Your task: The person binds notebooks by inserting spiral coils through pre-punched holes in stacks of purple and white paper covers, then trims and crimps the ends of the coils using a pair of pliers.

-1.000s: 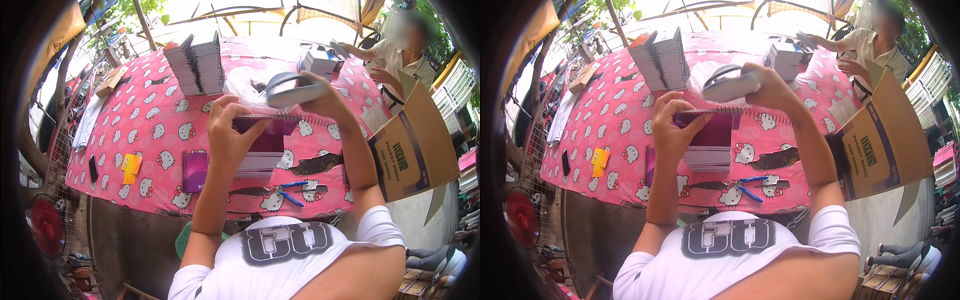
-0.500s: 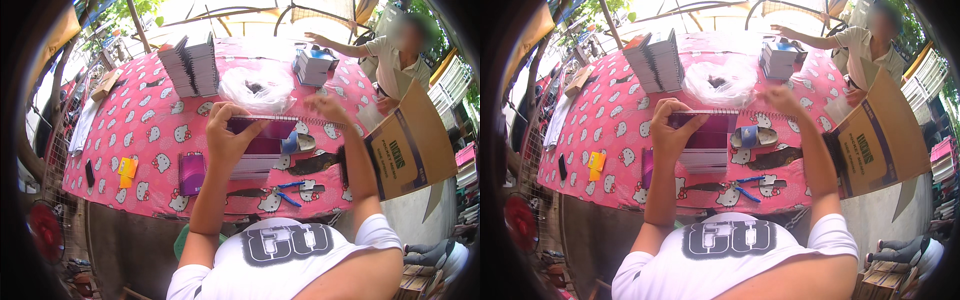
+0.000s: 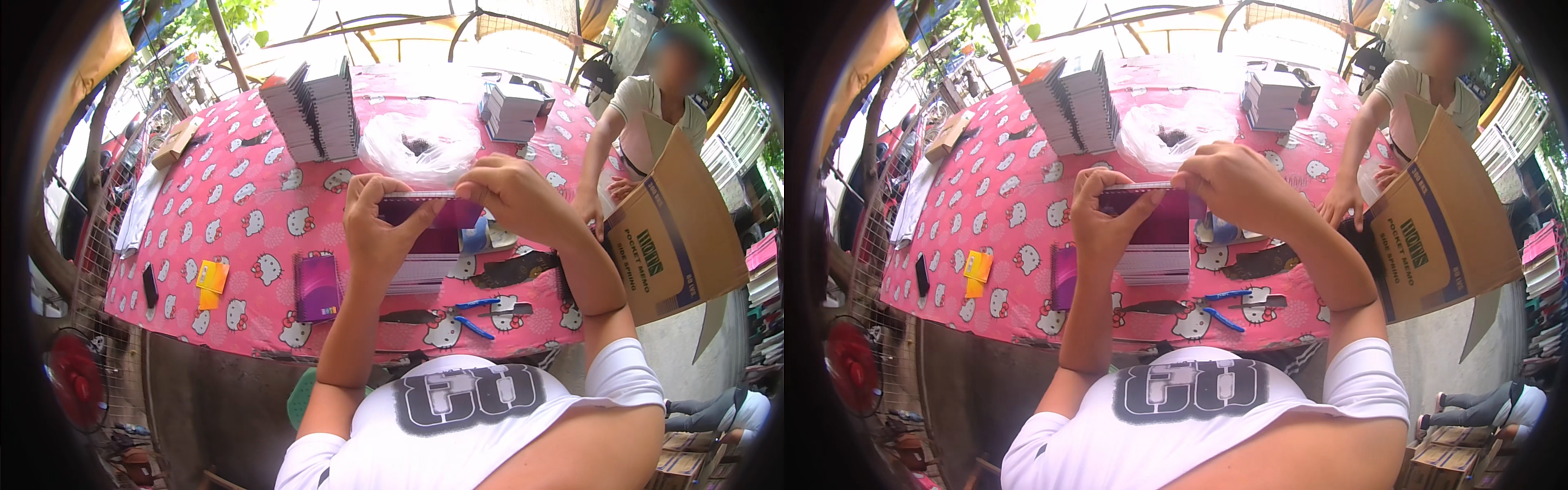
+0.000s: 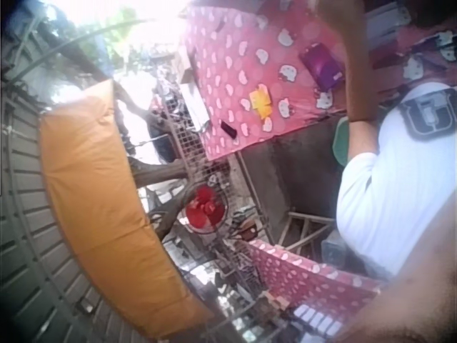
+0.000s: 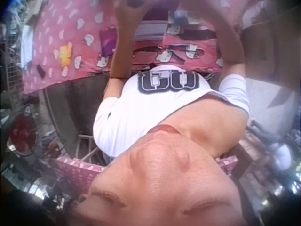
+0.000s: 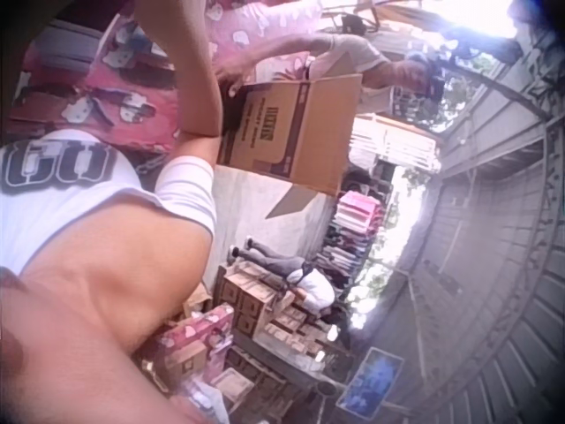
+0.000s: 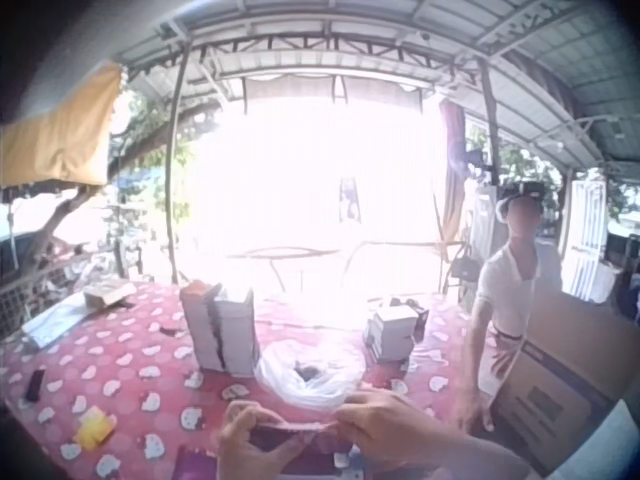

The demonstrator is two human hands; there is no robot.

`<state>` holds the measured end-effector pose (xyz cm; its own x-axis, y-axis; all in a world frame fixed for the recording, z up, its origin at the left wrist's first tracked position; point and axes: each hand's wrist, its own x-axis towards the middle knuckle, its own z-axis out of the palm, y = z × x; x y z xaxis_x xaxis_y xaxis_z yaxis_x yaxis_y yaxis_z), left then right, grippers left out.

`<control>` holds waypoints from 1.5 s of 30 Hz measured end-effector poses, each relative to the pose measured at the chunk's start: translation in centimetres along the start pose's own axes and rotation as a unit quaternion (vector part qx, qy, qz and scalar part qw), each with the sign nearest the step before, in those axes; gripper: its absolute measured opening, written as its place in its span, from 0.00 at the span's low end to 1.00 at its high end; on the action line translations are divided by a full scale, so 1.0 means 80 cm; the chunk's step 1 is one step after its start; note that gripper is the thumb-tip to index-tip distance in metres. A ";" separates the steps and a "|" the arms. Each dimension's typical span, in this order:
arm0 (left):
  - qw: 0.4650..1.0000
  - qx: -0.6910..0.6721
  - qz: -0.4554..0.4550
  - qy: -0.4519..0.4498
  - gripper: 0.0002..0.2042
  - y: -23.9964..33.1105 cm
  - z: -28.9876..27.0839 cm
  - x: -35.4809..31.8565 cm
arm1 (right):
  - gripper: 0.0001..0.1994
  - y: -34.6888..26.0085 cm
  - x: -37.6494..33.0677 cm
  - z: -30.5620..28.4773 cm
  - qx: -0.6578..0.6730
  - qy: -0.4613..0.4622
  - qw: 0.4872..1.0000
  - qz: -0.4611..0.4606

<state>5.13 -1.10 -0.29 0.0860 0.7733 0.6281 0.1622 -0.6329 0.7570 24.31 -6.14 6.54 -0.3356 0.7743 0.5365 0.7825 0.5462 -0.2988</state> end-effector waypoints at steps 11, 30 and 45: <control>1.000 0.007 0.015 0.011 0.18 0.000 0.000 -0.003 | 0.08 -0.030 -0.008 0.017 -0.023 0.108 0.994 0.012; 0.999 -0.039 0.027 -0.028 0.17 -0.009 -0.021 0.001 | 0.14 0.169 -0.063 -0.011 0.075 0.062 0.971 0.219; 0.992 0.065 0.105 0.021 0.20 -0.001 -0.005 -0.007 | 0.16 0.195 -0.067 0.086 0.176 0.117 0.967 0.140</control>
<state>4.67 -1.50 -0.65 0.0914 0.6216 0.7780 0.2700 -0.7674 0.5815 34.70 0.46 -6.41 0.0245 0.8367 0.5471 0.5841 0.4322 -0.6871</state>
